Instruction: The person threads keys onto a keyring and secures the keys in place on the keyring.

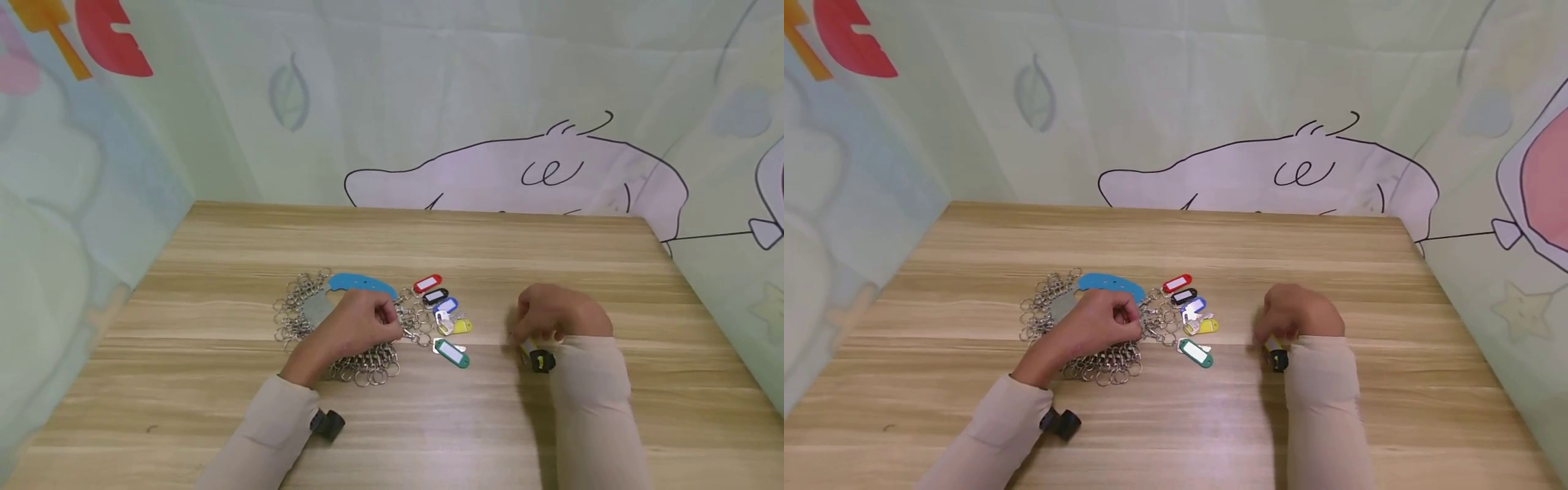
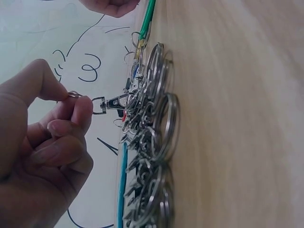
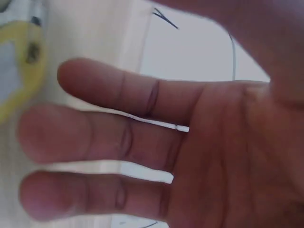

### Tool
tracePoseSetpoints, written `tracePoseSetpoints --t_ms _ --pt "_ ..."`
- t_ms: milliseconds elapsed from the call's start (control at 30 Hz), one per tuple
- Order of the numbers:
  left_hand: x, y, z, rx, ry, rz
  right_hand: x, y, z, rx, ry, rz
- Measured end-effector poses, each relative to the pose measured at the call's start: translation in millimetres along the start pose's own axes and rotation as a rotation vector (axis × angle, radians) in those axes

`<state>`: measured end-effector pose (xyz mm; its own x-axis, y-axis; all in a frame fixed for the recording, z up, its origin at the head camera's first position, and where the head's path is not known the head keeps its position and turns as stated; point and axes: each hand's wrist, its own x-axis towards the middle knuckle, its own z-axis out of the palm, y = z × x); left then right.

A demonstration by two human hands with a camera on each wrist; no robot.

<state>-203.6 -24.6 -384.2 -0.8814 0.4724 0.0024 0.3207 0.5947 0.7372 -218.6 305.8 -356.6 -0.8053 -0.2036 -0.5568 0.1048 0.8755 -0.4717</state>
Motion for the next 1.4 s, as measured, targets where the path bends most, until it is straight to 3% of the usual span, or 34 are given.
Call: tracePoseSetpoints --t_ms 233,367,500,667,833,1033,1133,1300,1400 --pt "-1.0 0.2 -0.4 -0.003 0.001 -0.011 7.7 -7.9 6.9 -0.122 0.016 0.002" --pt "-0.3 0.3 -0.8 0.004 0.001 -0.009 11.9 -7.9 4.6 -0.141 0.036 -0.065" --pt "0.4 0.9 -1.0 0.008 0.000 -0.005 13.9 -6.4 -0.6 -0.189 0.106 -0.151" --pt "0.6 0.8 -0.8 -0.001 -0.006 0.002 5.4 -8.2 -8.4 -0.146 0.183 -0.224" --pt "0.5 -0.3 -0.8 -0.014 -0.008 0.011 -9.6 -17.1 -14.5 -0.076 0.349 -0.346" --pt "0.2 -2.3 0.0 -0.036 -0.017 0.020 -12.1 -29.0 -13.7 0.054 0.642 -0.497" --pt "0.1 -2.8 0.3 -0.041 -0.020 0.022 -13.0 -34.2 -12.6 0.147 0.727 -0.539" --pt "0.6 -2.5 -0.1 -0.042 -0.019 0.020 -18.2 -39.7 -12.7 0.490 0.701 -0.624" --pt "1.0 -2.3 -0.6 -0.042 -0.017 0.019 -19.1 -42.5 -13.1 0.760 0.634 -0.754"
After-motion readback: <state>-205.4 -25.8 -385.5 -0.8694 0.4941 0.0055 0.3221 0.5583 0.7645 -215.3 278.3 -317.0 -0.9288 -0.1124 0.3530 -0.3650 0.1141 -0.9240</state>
